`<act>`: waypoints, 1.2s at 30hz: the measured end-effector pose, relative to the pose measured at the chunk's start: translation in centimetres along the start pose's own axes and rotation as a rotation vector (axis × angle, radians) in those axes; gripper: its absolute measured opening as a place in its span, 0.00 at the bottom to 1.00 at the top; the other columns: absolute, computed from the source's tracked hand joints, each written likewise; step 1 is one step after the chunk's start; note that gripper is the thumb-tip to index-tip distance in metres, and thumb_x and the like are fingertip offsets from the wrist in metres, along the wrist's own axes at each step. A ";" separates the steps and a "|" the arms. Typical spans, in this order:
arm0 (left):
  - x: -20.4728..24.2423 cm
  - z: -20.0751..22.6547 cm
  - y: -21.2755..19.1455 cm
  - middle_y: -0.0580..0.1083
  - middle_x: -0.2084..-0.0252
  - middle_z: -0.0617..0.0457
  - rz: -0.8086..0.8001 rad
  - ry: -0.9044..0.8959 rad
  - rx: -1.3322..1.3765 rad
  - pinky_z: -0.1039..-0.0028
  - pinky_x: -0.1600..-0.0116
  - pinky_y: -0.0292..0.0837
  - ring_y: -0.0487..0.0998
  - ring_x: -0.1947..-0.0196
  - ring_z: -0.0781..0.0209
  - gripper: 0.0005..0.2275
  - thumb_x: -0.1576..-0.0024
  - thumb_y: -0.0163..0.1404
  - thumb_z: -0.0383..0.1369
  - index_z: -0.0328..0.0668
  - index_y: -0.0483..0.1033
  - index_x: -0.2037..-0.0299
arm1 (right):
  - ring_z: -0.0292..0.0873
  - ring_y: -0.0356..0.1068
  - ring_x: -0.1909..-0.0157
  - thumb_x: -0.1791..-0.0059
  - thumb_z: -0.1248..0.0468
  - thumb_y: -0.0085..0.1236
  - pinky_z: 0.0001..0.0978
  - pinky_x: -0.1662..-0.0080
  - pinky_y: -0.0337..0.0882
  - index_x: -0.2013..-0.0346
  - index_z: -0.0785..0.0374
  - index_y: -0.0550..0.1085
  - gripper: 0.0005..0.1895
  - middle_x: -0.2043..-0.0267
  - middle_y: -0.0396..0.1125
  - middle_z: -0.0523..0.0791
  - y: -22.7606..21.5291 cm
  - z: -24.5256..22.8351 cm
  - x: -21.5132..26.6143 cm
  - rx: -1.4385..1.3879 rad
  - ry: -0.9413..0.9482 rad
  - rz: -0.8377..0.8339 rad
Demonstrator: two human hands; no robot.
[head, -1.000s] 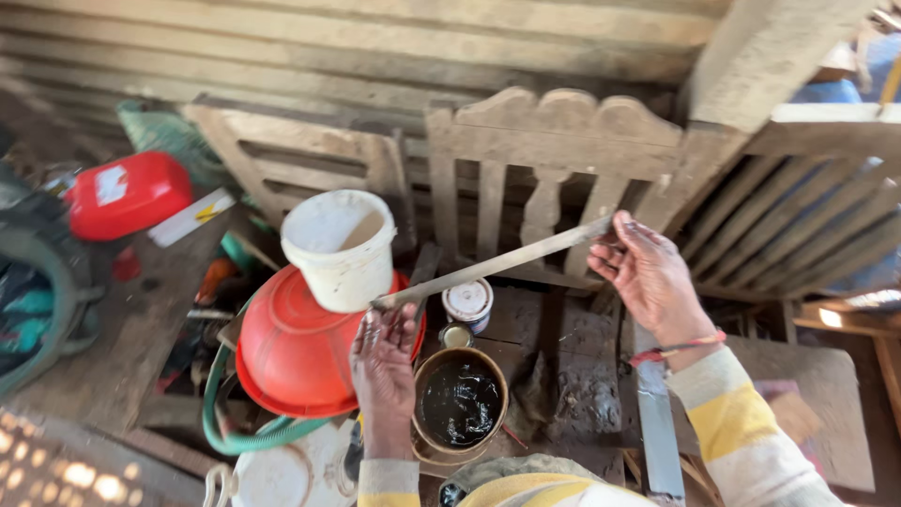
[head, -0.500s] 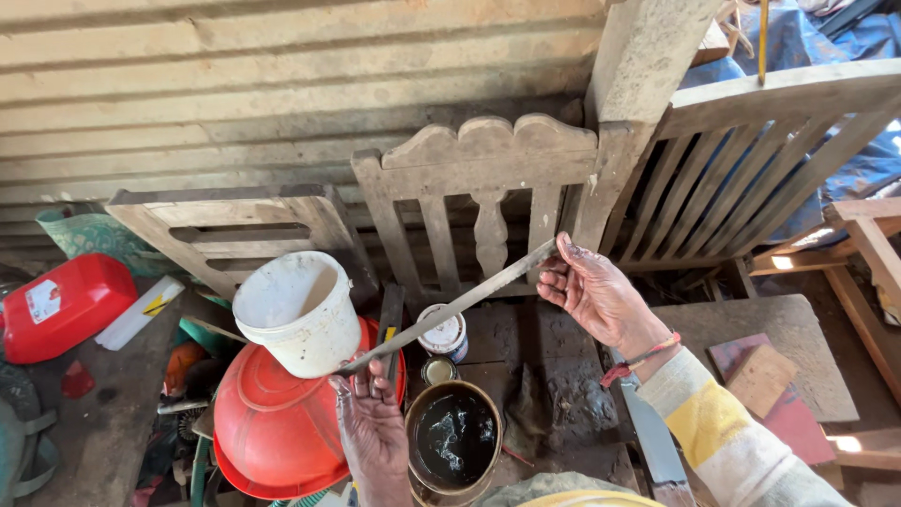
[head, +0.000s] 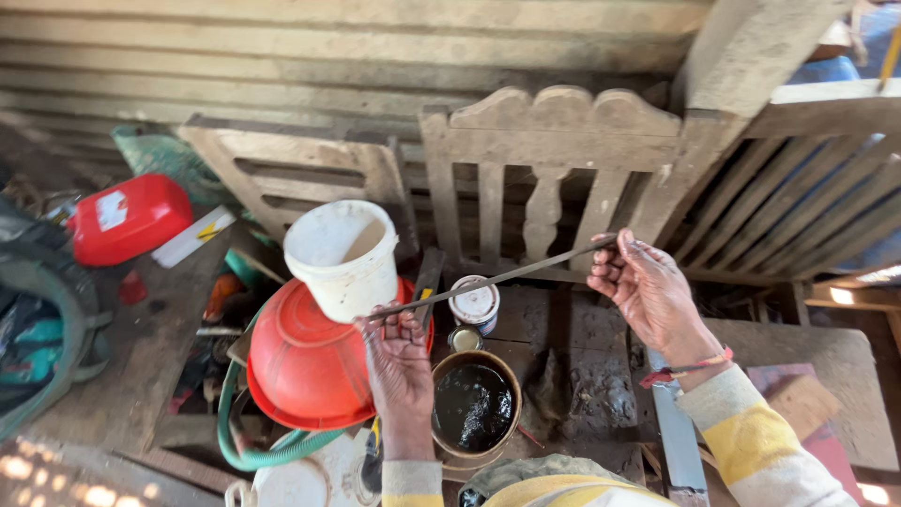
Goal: The person measures a metal strap using a measuring tape, marks it with a pencil, and dips it into a bucket of dark liquid. The person then aligns the strap with a spirit level and uses a small tool to scrape along its surface.
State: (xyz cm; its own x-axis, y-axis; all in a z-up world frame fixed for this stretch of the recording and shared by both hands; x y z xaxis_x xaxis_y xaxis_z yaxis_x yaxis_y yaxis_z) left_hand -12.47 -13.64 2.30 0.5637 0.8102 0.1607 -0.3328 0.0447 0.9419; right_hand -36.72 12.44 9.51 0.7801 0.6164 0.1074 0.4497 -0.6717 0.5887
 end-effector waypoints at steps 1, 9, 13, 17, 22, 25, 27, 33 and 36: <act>-0.1 -0.1 -0.3 0.76 0.60 0.52 0.021 -0.006 -0.020 0.74 0.52 0.76 0.77 0.62 0.61 0.12 0.39 0.57 0.40 0.39 0.75 0.57 | 0.37 0.73 0.64 0.42 0.54 0.52 0.34 0.56 0.77 0.52 0.69 0.74 0.19 0.64 0.71 0.43 -0.3 0.1 0.0 0.023 -0.007 0.036; 1.2 0.6 -0.9 0.79 0.64 0.50 0.201 0.055 -0.202 0.78 0.59 0.78 0.79 0.67 0.64 0.10 0.43 0.60 0.34 0.35 0.77 0.60 | 0.34 0.71 0.71 0.48 0.58 0.65 0.33 0.65 0.77 0.63 0.64 0.76 0.12 0.70 0.70 0.41 -2.2 0.7 -0.5 0.247 -0.072 0.248; 1.4 0.8 -1.0 0.80 0.65 0.48 0.227 0.074 -0.234 0.78 0.61 0.79 0.81 0.68 0.63 0.10 0.43 0.61 0.34 0.34 0.77 0.61 | 0.34 0.72 0.72 0.49 0.60 0.67 0.33 0.66 0.76 0.66 0.63 0.76 0.10 0.71 0.70 0.41 -1.9 0.2 -0.3 0.289 -0.151 0.273; 1.4 0.9 -1.1 0.81 0.66 0.47 0.252 0.069 -0.240 0.79 0.62 0.80 0.81 0.69 0.63 0.10 0.44 0.60 0.34 0.35 0.78 0.61 | 0.35 0.73 0.72 0.48 0.60 0.65 0.32 0.66 0.77 0.65 0.65 0.77 0.10 0.71 0.71 0.42 -1.5 0.2 0.0 0.326 -0.164 0.271; 1.2 1.2 -1.4 0.80 0.66 0.47 0.235 0.089 -0.245 0.78 0.61 0.80 0.81 0.68 0.62 0.10 0.43 0.60 0.34 0.33 0.78 0.61 | 0.36 0.73 0.70 0.47 0.61 0.62 0.31 0.64 0.77 0.61 0.66 0.78 0.09 0.69 0.72 0.43 -1.4 0.7 -0.1 0.336 -0.166 0.252; 1.3 1.5 -1.9 0.80 0.65 0.48 0.260 0.092 -0.239 0.78 0.60 0.80 0.82 0.67 0.61 0.10 0.43 0.60 0.33 0.33 0.77 0.60 | 0.37 0.74 0.69 0.46 0.62 0.60 0.31 0.63 0.78 0.59 0.67 0.78 0.09 0.67 0.73 0.44 -1.1 0.8 -0.1 0.326 -0.184 0.204; 1.3 1.7 -2.0 0.79 0.65 0.48 0.264 0.092 -0.234 0.78 0.59 0.80 0.82 0.66 0.61 0.10 0.43 0.60 0.33 0.32 0.77 0.60 | 0.37 0.74 0.67 0.45 0.63 0.58 0.32 0.62 0.78 0.58 0.67 0.77 0.08 0.66 0.73 0.44 -1.0 1.2 -0.2 0.309 -0.175 0.173; 1.4 2.5 -1.7 0.79 0.62 0.45 0.200 0.119 -0.204 0.74 0.57 0.80 0.82 0.64 0.58 0.11 0.42 0.57 0.32 0.30 0.75 0.57 | 0.38 0.74 0.66 0.43 0.62 0.56 0.32 0.60 0.77 0.58 0.67 0.77 0.09 0.65 0.73 0.45 -1.6 2.3 -0.2 0.277 -0.159 0.088; 1.1 3.0 -1.9 0.79 0.61 0.46 0.164 0.133 -0.157 0.74 0.56 0.79 0.80 0.63 0.59 0.11 0.40 0.56 0.32 0.31 0.75 0.54 | 0.38 0.75 0.71 0.43 0.45 0.43 0.33 0.64 0.78 0.62 0.66 0.77 0.27 0.69 0.73 0.46 -1.9 3.8 -0.8 0.215 0.018 -0.058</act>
State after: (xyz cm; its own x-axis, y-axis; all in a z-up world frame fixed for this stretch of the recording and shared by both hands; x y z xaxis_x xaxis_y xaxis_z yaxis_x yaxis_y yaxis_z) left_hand -8.93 -14.65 1.57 0.3916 0.8832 0.2580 -0.5305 -0.0123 0.8476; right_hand -36.57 11.65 5.23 0.7428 0.6628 0.0940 0.5778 -0.7057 0.4100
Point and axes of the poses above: each hand's wrist, its own x-axis away from the middle knuckle, its own y-axis out of the palm, z = x × y, the point moved 10 cm from there along -x, towards the middle knuckle
